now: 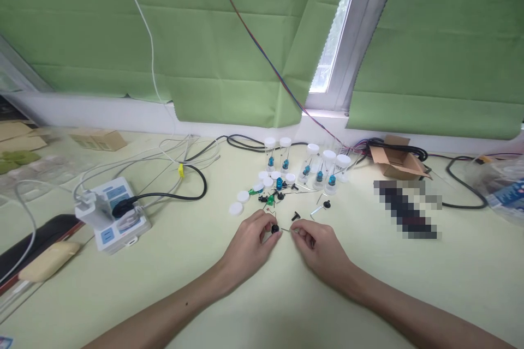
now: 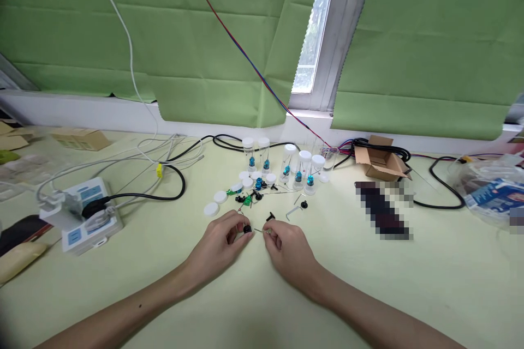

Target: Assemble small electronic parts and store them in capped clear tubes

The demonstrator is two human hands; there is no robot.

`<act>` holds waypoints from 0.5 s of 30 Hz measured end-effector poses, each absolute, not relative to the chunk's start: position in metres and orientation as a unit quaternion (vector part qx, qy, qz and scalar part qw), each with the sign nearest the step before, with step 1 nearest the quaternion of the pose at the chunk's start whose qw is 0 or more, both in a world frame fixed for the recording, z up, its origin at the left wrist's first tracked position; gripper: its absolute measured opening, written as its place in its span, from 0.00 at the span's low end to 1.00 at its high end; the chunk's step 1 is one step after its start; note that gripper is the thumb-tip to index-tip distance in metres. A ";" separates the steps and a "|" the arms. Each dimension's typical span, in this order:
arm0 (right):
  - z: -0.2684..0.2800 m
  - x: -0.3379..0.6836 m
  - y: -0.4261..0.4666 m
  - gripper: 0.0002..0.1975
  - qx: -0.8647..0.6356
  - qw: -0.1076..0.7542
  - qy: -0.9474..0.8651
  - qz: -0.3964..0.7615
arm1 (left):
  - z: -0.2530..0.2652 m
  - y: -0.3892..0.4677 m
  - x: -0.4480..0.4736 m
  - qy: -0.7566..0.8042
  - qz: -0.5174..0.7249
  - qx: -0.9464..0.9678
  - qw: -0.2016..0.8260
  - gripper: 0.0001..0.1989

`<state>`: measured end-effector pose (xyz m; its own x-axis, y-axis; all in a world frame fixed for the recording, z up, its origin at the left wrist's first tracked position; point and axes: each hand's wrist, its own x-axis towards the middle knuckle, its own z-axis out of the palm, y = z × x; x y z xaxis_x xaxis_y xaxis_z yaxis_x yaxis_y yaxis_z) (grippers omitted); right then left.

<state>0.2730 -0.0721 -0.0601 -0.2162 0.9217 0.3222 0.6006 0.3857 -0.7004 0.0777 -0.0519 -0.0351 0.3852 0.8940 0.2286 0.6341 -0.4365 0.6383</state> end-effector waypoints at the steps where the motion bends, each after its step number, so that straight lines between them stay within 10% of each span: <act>1: -0.060 0.273 -0.072 0.08 -0.508 0.364 -0.749 0.220 | -0.035 -0.052 0.078 0.474 0.279 0.802 0.230 0.03; 15: -0.048 0.275 -0.076 0.09 -0.551 0.531 -0.597 0.242 | -0.036 -0.054 0.079 0.439 0.261 0.824 0.247 0.06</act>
